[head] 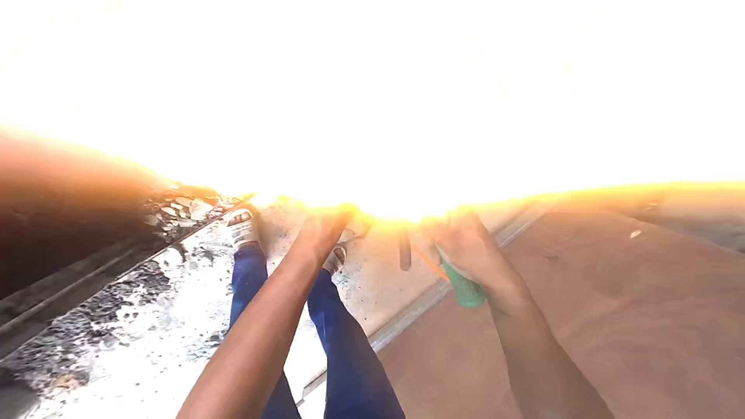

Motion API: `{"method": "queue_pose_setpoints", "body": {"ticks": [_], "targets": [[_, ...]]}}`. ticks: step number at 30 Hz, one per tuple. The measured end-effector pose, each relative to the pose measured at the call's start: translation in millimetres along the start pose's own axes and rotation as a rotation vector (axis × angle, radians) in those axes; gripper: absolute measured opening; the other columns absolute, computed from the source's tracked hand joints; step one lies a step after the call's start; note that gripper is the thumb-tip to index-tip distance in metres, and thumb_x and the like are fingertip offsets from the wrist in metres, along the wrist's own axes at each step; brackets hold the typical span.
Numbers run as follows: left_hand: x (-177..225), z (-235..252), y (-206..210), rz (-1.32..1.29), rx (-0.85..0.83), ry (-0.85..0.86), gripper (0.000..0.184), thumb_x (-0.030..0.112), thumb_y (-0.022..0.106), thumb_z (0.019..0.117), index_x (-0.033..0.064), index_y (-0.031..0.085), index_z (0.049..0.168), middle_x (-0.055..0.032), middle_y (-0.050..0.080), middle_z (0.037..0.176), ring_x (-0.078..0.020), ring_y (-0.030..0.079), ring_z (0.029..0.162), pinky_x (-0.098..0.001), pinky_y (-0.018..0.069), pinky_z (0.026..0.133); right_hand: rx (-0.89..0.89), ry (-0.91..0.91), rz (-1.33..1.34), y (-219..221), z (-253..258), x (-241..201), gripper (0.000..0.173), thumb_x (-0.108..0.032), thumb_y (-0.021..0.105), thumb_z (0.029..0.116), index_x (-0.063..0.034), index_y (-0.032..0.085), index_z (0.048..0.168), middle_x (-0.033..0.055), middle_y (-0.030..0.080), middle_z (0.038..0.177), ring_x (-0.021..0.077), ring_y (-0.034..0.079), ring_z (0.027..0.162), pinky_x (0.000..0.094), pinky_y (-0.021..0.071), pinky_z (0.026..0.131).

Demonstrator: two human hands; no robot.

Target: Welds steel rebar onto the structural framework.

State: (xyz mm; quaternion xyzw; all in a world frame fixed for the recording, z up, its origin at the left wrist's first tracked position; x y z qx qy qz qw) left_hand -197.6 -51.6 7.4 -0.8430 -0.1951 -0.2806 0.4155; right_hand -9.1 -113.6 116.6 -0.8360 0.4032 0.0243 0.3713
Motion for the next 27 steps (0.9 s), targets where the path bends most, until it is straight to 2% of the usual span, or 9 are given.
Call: {"method": "queue_pose_setpoints", "body": {"ticks": [1,2,4,9,20,24,27], "targets": [[1.5,20.3,0.4,0.128,0.070,0.042,0.068,0.024,0.064,0.0938,0.0095,0.041,0.156,-0.0212,0.066,0.126,-0.0413,0.071,0.090,-0.0608,0.0562,0.073,-0.027,0.006,0.029,0.5,3.4,1.4,0.036,-0.032,0.062,0.1011,-0.0093,0.055,0.129,0.0099,0.065,0.082,0.0195,0.066,0.060,0.0365,0.0592,0.055],[1.8,30.9,1.2,0.164,0.104,0.047,0.082,0.028,0.065,0.0908,0.0132,0.028,0.163,-0.0204,0.065,0.128,-0.0412,0.071,0.085,-0.0616,0.0561,0.067,-0.045,0.013,0.044,0.8,5.2,1.9,0.044,-0.034,0.063,0.1007,-0.0122,0.050,0.137,0.0103,0.065,0.083,0.0213,0.066,0.060,0.0398,0.0597,0.055],[1.9,38.1,2.4,0.174,0.135,0.050,0.089,0.030,0.066,0.0911,0.0157,0.020,0.166,-0.0199,0.065,0.129,-0.0407,0.071,0.082,-0.0615,0.0562,0.064,-0.049,0.011,0.054,1.4,7.4,1.3,0.052,-0.034,0.063,0.1008,-0.0139,0.045,0.146,0.0122,0.064,0.084,0.0230,0.064,0.059,0.0426,0.0586,0.054],[-0.2,37.4,3.2,0.199,0.130,0.052,0.090,0.029,0.066,0.0898,0.0152,0.020,0.166,-0.0202,0.064,0.130,-0.0403,0.071,0.082,-0.0600,0.0566,0.064,-0.037,0.004,0.051,6.5,7.7,-2.3,0.048,-0.035,0.065,0.1005,-0.0125,0.048,0.139,0.0108,0.064,0.082,0.0222,0.063,0.059,0.0407,0.0578,0.054],[0.3,40.5,3.9,0.213,0.146,0.070,0.090,0.028,0.066,0.0885,0.0146,0.021,0.166,-0.0182,0.065,0.129,-0.0370,0.071,0.078,-0.0565,0.0562,0.062,-0.021,-0.007,0.114,10.3,9.5,-1.0,0.044,-0.034,0.065,0.0997,-0.0128,0.050,0.135,0.0090,0.064,0.079,0.0201,0.062,0.054,0.0369,0.0573,0.049],[-0.4,40.5,4.9,0.212,0.122,0.058,0.090,0.029,0.064,0.0897,0.0153,0.019,0.166,-0.0183,0.065,0.127,-0.0375,0.070,0.082,-0.0564,0.0562,0.064,-0.027,0.016,0.131,10.9,7.0,-1.9,0.044,-0.036,0.064,0.0996,-0.0139,0.050,0.135,0.0080,0.063,0.077,0.0189,0.062,0.053,0.0348,0.0569,0.049],[0.2,40.8,5.1,0.223,0.135,0.066,0.089,0.029,0.064,0.0901,0.0146,0.020,0.166,-0.0184,0.065,0.127,-0.0373,0.070,0.081,-0.0561,0.0563,0.064,-0.024,0.022,0.123,10.9,7.3,-0.9,0.041,-0.036,0.064,0.0990,-0.0132,0.052,0.131,0.0078,0.062,0.078,0.0186,0.061,0.053,0.0354,0.0566,0.049]]}}
Point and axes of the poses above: each hand's wrist, its own z-axis towards the middle knuckle, its own y-axis out of the palm, x = y × z, the point moved 8 cm from there along z, towards the middle knuckle
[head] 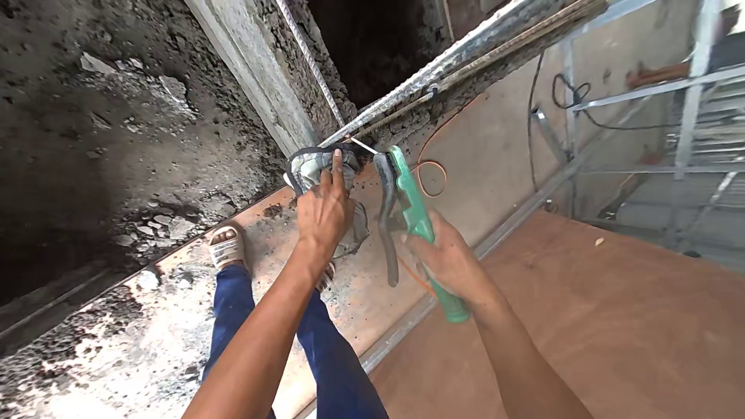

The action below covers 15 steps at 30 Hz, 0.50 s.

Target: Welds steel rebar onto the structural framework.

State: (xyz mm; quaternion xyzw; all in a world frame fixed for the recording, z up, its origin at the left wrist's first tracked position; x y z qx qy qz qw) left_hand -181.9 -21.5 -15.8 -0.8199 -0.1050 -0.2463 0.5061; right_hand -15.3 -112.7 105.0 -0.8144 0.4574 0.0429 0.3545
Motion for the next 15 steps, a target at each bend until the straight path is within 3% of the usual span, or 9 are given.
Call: {"method": "queue_pose_setpoints", "body": {"ticks": [4,11,12,13,14,15], "targets": [[3.0,-9.1,-4.8,-0.016,0.052,0.028,0.095,0.026,0.071,0.0867,0.0121,0.019,0.165,-0.0197,0.065,0.119,-0.0369,0.067,0.071,-0.0555,0.0533,0.054,0.008,-0.009,0.001,-2.1,-1.2,1.3,0.042,-0.039,0.062,0.0984,-0.0133,0.053,0.131,0.0065,0.061,0.077,0.0182,0.060,0.054,0.0356,0.0551,0.049],[2.3,-2.9,-3.8,0.001,0.035,0.009,0.095,0.028,0.071,0.0866,0.0118,0.021,0.165,-0.0184,0.065,0.123,-0.0355,0.070,0.076,-0.0552,0.0562,0.060,0.010,0.001,-0.004,-0.2,0.1,1.4,0.046,-0.041,0.062,0.0981,-0.0136,0.052,0.134,0.0069,0.063,0.081,0.0179,0.061,0.055,0.0357,0.0558,0.050],[2.3,-4.6,-3.3,0.008,0.024,0.010,0.091,0.028,0.071,0.0870,0.0102,0.025,0.164,-0.0186,0.065,0.122,-0.0356,0.070,0.076,-0.0556,0.0561,0.060,0.005,0.007,-0.010,0.5,0.0,1.4,0.046,-0.042,0.062,0.0982,-0.0139,0.052,0.134,0.0069,0.063,0.082,0.0180,0.061,0.055,0.0360,0.0557,0.050],[2.4,-8.1,-1.8,0.020,-0.002,0.010,0.079,0.028,0.069,0.0888,0.0065,0.037,0.157,-0.0197,0.066,0.120,-0.0370,0.070,0.078,-0.0568,0.0565,0.062,0.000,0.014,-0.017,0.6,-0.9,1.9,0.045,-0.042,0.062,0.0986,-0.0136,0.052,0.133,0.0070,0.063,0.083,0.0180,0.062,0.056,0.0361,0.0563,0.052],[2.2,-14.6,0.6,0.033,-0.053,-0.001,0.053,0.027,0.068,0.0922,0.0019,0.058,0.137,-0.0225,0.068,0.114,-0.0403,0.070,0.083,-0.0599,0.0563,0.068,0.002,0.012,-0.017,-0.7,-4.1,3.2,0.043,-0.039,0.061,0.0994,-0.0113,0.054,0.131,0.0074,0.063,0.083,0.0174,0.063,0.059,0.0359,0.0573,0.054],[0.9,-23.2,7.2,0.052,-0.145,-0.022,0.029,0.026,0.066,0.0969,-0.0002,0.072,0.108,-0.0254,0.070,0.100,-0.0439,0.069,0.090,-0.0629,0.0533,0.077,0.019,-0.003,-0.001,-4.2,-12.1,7.2,0.036,-0.032,0.062,0.1002,-0.0061,0.057,0.124,0.0068,0.063,0.083,0.0147,0.063,0.063,0.0327,0.0572,0.058]]}}
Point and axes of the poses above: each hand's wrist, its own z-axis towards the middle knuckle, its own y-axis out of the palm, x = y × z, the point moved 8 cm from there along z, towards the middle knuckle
